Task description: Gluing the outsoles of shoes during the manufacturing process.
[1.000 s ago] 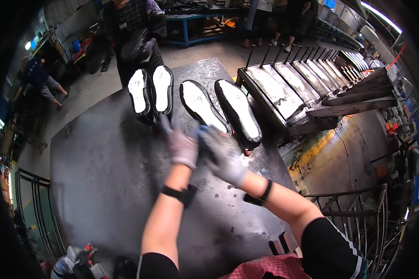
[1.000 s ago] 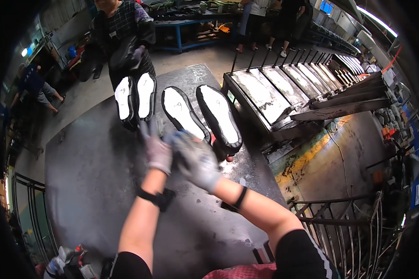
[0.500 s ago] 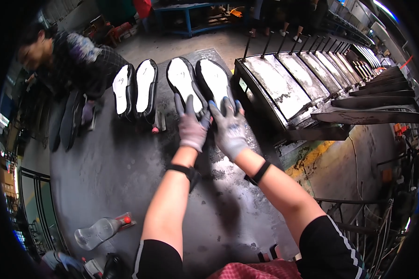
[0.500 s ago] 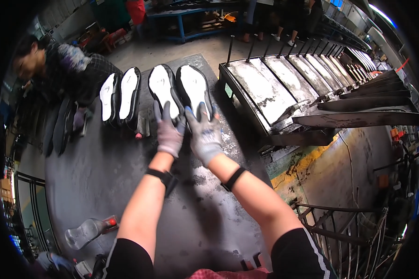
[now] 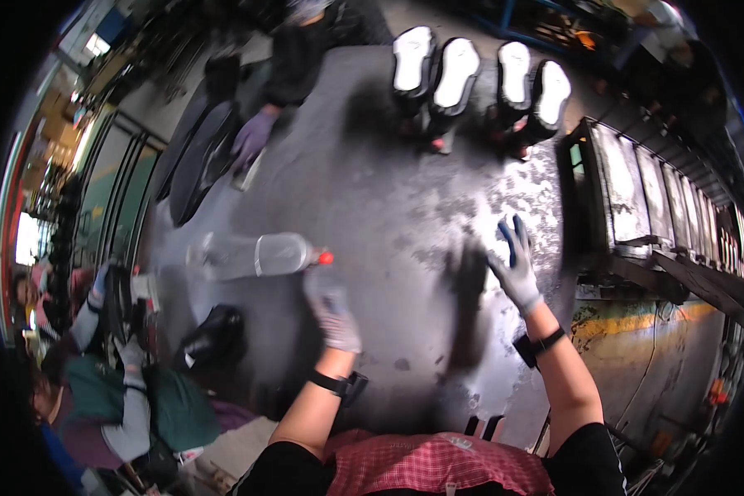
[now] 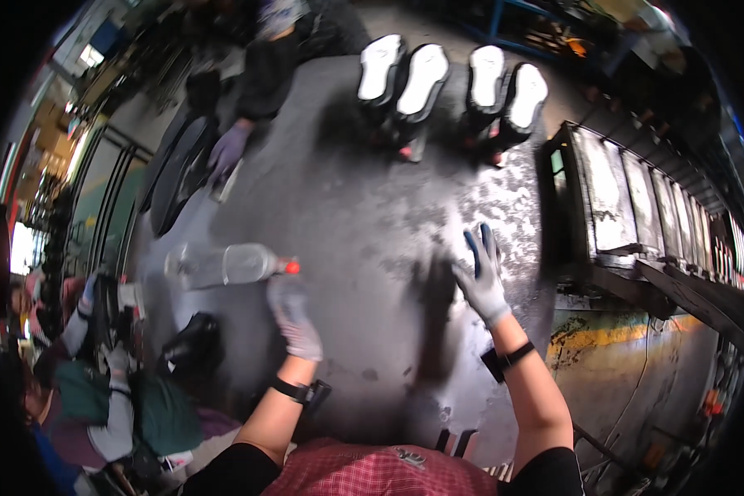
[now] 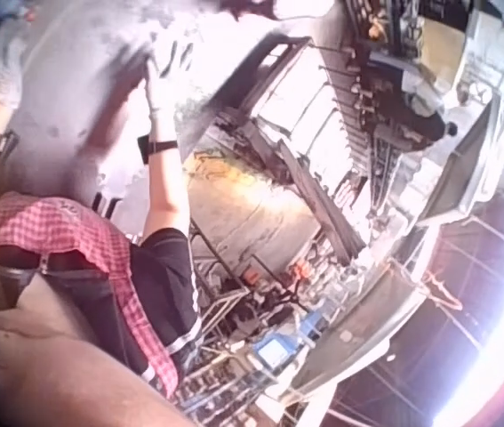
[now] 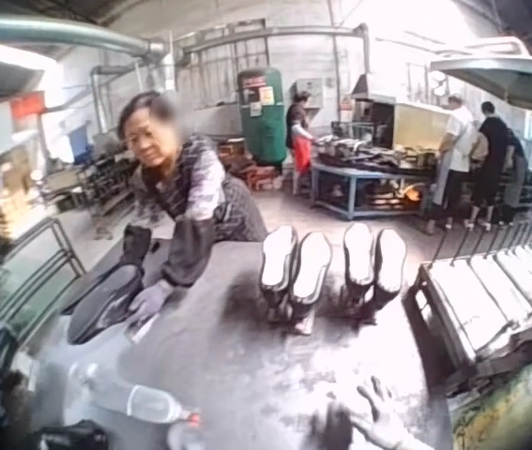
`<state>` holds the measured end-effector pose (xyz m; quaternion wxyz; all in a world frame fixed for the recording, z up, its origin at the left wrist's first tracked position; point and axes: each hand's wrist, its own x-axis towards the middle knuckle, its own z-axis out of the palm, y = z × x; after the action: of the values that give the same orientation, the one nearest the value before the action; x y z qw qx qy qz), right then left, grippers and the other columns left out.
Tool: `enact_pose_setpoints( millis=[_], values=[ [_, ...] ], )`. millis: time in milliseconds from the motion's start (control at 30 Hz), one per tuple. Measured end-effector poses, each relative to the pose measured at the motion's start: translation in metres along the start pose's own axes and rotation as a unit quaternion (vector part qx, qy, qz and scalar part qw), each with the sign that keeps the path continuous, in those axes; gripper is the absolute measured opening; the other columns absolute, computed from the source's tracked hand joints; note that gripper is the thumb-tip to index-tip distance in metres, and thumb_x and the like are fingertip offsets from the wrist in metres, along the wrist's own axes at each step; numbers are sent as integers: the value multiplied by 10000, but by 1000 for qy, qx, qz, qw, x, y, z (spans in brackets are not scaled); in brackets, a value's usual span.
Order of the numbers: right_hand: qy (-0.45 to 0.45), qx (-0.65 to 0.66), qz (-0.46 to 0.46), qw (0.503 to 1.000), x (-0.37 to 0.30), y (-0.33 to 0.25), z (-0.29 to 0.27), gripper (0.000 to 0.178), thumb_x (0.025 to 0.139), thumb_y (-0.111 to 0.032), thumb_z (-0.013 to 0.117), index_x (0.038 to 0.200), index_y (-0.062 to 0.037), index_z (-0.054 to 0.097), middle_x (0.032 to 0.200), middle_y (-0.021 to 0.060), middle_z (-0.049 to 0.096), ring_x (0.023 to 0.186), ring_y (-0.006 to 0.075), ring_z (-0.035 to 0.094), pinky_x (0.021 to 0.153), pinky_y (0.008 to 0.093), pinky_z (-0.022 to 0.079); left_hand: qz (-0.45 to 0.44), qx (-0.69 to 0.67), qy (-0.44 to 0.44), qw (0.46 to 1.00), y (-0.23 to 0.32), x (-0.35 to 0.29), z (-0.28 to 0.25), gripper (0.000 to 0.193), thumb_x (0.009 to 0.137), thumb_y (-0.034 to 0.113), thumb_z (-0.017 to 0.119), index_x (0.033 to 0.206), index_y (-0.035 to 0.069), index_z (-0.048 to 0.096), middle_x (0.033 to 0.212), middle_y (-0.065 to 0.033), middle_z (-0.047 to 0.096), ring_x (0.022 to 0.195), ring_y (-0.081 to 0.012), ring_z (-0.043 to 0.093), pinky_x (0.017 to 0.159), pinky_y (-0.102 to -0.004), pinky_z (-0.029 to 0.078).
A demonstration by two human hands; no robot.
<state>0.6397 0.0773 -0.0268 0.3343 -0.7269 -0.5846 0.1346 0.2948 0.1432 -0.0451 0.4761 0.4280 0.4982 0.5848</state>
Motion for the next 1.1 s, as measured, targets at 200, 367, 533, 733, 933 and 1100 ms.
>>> enact_pose_setpoints(
  millis=[200,367,533,733,933,1100],
  values=[
    [-186,171,29,967,-125,-85,9,459,821,-221,721,1253,-100,621,1349,178,545,1205,331,537,1066,440,384,-82,-351,78,930,73,124,-124,703,959,577,430,1484,123,325,1515,-102,353,1385,-281,337,1169,-458,248],
    [-193,121,-7,974,-129,-167,-10,434,816,-239,732,1205,-79,626,1187,166,616,1084,326,596,914,399,497,-121,-363,51,923,58,99,-101,599,936,574,453,1342,136,489,1316,-68,541,1222,-267,506,1070,-442,393],
    [-136,-83,-140,977,-115,-213,5,836,736,-261,776,1470,-216,379,1456,171,391,1295,397,420,1027,517,394,-189,-385,-145,892,29,-5,-25,630,929,533,485,1382,97,452,1357,-93,515,1248,-273,491,1087,-447,377],
    [-138,-164,69,974,-178,-153,-55,770,796,-159,678,1481,-316,362,1211,196,560,989,393,606,799,476,498,-416,-319,-254,813,34,-131,81,680,865,486,617,1353,40,458,1276,-109,545,1194,-259,515,1055,-407,414],
    [101,-93,74,988,-288,-127,-78,850,667,-137,696,1462,-225,408,1213,209,585,1003,400,599,841,443,495,-83,-116,-630,763,26,-205,129,94,753,48,617,813,35,546,854,-46,583,771,-161,584,674,-283,507],
    [33,-115,277,953,-336,-160,-87,767,799,-266,653,1497,-299,336,1185,234,530,1033,397,568,847,478,477,78,-4,-800,595,-62,-219,172,175,933,95,490,1039,4,597,985,-62,598,881,-149,585,787,-327,514]
  ],
)
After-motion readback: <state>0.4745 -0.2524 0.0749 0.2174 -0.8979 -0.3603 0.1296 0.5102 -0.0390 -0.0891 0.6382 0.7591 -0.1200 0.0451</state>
